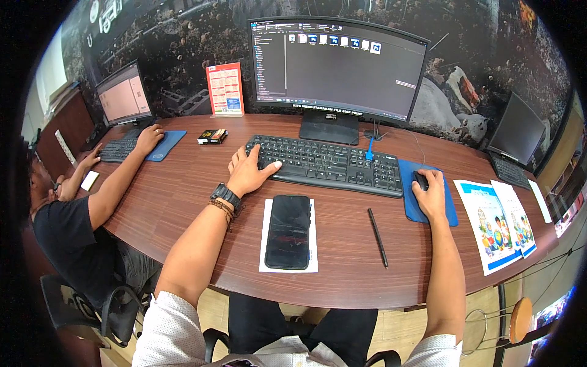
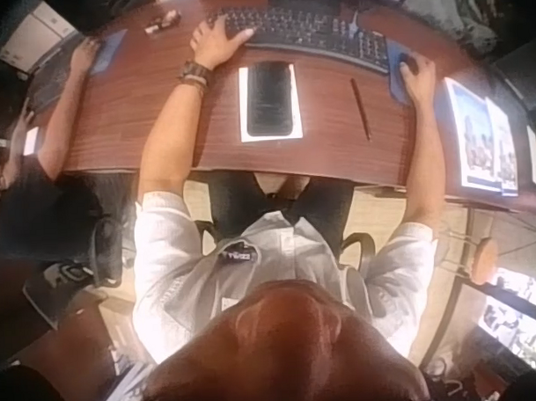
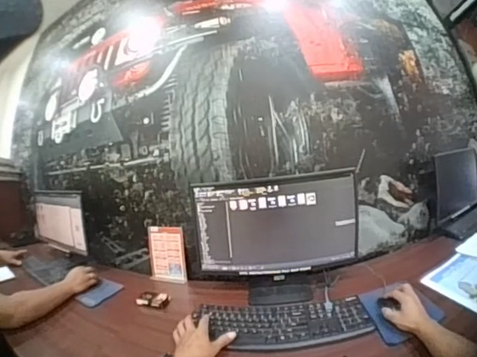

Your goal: Designing a poster/flyer using computer software.

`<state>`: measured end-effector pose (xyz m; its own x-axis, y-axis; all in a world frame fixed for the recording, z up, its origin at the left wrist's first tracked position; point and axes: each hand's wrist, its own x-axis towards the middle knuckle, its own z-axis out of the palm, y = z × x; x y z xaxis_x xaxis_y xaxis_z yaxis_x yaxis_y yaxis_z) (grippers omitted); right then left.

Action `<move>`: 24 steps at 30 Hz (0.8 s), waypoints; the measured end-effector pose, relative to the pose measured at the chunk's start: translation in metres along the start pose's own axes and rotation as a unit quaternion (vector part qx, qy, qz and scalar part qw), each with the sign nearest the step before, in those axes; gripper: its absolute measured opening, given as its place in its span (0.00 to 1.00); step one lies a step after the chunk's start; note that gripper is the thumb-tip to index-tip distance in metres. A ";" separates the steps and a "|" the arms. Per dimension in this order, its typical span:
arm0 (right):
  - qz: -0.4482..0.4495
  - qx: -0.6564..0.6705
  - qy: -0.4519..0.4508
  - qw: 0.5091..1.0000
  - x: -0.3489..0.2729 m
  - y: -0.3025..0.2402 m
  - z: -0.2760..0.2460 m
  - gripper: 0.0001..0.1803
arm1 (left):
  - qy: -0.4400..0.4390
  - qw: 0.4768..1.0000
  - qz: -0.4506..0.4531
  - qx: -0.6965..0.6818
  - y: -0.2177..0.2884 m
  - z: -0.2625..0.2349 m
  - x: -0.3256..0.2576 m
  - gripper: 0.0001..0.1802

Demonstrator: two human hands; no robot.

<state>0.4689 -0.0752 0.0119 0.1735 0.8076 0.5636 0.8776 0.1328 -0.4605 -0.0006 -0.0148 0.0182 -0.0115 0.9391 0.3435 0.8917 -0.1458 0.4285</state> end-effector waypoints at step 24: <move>-0.211 -0.068 -0.030 0.975 -0.004 -0.039 -0.006 0.11 | 0.006 1.000 -0.001 -0.008 -0.002 0.003 0.001 0.52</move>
<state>0.4365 -0.0871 0.0323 -0.2384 0.7308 0.6397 0.9173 0.3857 -0.0988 -0.0011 -0.0127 0.0157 -0.0183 0.9358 0.3520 0.8844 -0.1490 0.4422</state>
